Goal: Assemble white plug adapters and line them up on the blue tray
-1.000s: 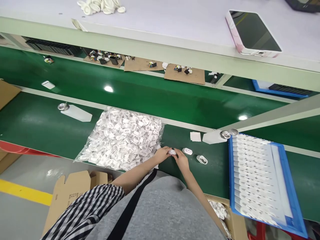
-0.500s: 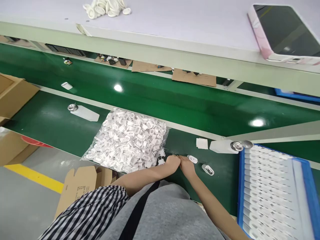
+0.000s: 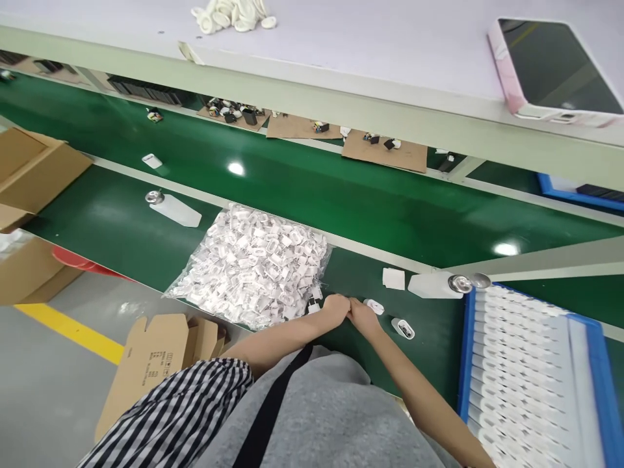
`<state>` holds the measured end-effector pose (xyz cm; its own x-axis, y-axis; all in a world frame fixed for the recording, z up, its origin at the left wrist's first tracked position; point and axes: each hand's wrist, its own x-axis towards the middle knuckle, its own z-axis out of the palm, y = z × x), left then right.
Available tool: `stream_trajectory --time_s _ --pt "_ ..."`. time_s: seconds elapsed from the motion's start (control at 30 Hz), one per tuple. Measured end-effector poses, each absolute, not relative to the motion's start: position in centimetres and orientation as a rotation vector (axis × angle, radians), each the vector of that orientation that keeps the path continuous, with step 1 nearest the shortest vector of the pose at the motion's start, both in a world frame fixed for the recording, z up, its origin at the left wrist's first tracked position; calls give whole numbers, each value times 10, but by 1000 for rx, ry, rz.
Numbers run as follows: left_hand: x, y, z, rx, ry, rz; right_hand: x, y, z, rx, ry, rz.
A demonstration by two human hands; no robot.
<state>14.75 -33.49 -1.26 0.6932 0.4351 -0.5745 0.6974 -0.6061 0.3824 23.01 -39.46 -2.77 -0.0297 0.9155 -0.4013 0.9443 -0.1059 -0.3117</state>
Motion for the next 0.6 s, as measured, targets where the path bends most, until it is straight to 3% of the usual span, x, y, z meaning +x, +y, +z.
stream_trajectory --time_s 0.33,0.6 --pt "100 -291 -12 2502 914 -755 231 -466 -34 2673 1691 -563" --pt "97 -286 -10 2484 895 -627 229 -460 -37 3111 1163 -642"
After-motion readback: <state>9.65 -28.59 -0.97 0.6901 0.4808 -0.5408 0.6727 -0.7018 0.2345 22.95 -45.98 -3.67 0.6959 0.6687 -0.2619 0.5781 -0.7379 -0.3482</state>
